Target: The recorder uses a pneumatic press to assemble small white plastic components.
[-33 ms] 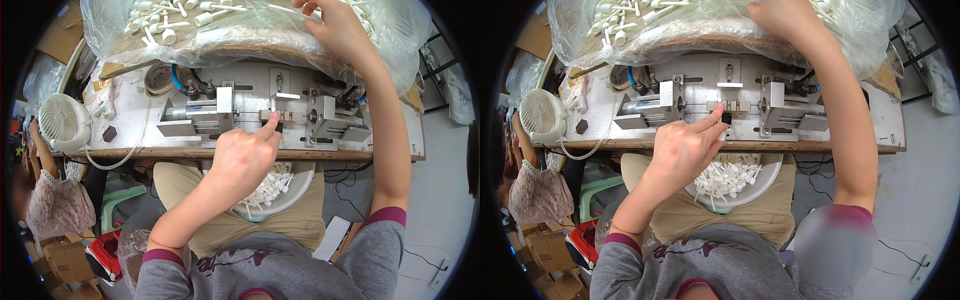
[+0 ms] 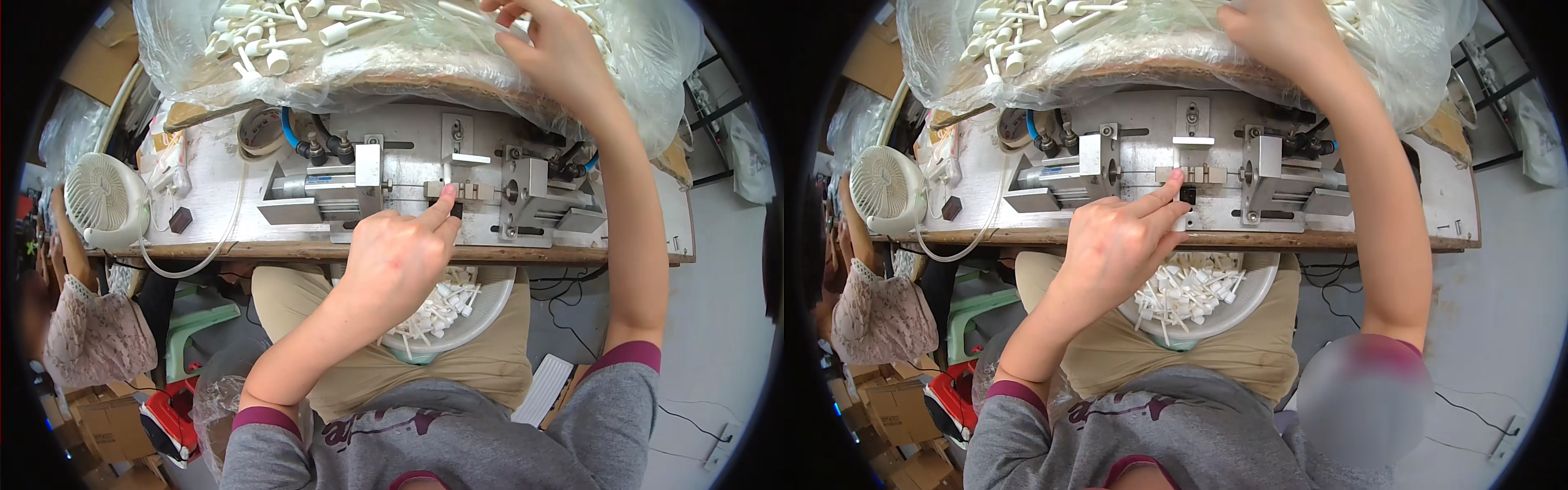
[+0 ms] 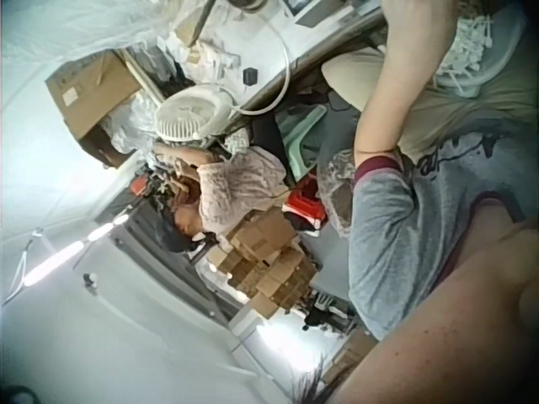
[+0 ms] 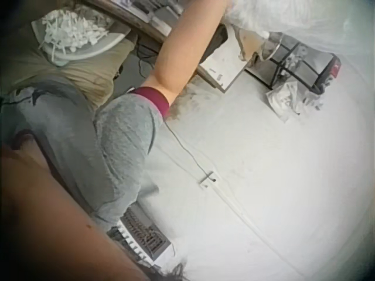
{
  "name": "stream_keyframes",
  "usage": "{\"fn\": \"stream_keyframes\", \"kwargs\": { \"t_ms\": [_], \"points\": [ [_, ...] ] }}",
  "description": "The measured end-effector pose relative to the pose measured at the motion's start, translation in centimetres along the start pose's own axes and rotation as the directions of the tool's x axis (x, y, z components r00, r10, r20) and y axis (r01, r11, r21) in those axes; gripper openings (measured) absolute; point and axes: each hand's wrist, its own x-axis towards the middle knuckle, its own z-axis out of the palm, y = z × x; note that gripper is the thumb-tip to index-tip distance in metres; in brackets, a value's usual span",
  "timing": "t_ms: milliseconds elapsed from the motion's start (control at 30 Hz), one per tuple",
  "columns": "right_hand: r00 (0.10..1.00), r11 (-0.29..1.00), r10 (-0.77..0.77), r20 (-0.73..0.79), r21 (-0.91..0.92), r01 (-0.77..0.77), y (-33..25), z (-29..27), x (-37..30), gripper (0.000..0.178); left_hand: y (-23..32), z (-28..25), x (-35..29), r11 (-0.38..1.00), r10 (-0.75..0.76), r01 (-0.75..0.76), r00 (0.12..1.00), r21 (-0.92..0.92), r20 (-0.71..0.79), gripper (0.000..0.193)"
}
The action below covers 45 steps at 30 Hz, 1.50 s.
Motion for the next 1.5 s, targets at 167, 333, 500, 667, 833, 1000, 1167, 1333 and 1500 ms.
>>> {"fn": "stream_keyframes", "kwargs": {
  "t_ms": [167, 333, 500, 667, 833, 1000, 1167, 1333, 1500],
  "points": [
    [0.959, 0.604, 0.21, 0.19, 0.746, -0.28, -4.9, -1.0, -7.2, 0.039, 0.4, -3.0, 2.1, 0.948, -0.069, -0.083, 0.889, -0.307, -0.453, 0.043],
    [0.905, 0.47, 0.217, 0.365, 0.774, -0.425, -6.1, 0.3, -10.4, 0.042, 0.4, -2.7, 2.4, 0.939, -0.031, -0.161, 0.841, -0.304, -0.541, 0.044],
    [0.993, 0.917, 0.113, 0.036, 0.38, -0.118, -1.9, -2.2, -6.5, 0.022, 0.8, -3.4, 0.2, 0.873, -0.194, -0.029, 0.895, -0.488, -0.4, 0.035],
    [0.996, 0.93, -0.064, -0.06, -0.366, 0.038, 5.9, -0.8, 0.2, 0.024, 1.8, -0.9, -1.2, 0.975, -0.047, -0.019, 0.956, -0.22, -0.291, 0.029],
    [0.987, 0.954, 0.089, 0.133, -0.295, -0.046, 4.5, -0.1, 2.1, 0.028, 1.5, 0.4, -0.8, 1.0, 0.024, -0.025, 0.99, -0.008, -0.142, 0.027],
    [0.941, 0.991, 0.136, 0.308, -0.031, -0.133, 1.8, -0.4, 1.4, 0.03, 0.7, 0.2, -0.3, 1.0, -0.019, 0.019, 0.996, -0.005, -0.089, 0.026],
    [0.976, 0.919, 0.117, 0.184, 0.352, -0.177, -1.1, -1.6, -3.0, 0.026, 0.7, -0.3, 0.2, 0.999, -0.033, 0.033, 0.999, -0.006, -0.025, 0.026],
    [0.983, 0.969, -0.181, 0.018, 0.173, 0.176, -5.1, -0.3, -10.3, 0.034, -0.9, -2.6, 0.4, 0.978, 0.018, -0.027, 0.999, -0.207, -0.045, 0.032],
    [0.982, 0.981, -0.191, 0.001, -0.017, 0.191, -6.1, 2.7, -16.9, 0.032, -6.0, -7.9, 5.1, 0.987, -0.08, 0.015, 0.909, -0.16, -0.409, 0.023]
  ]
}}
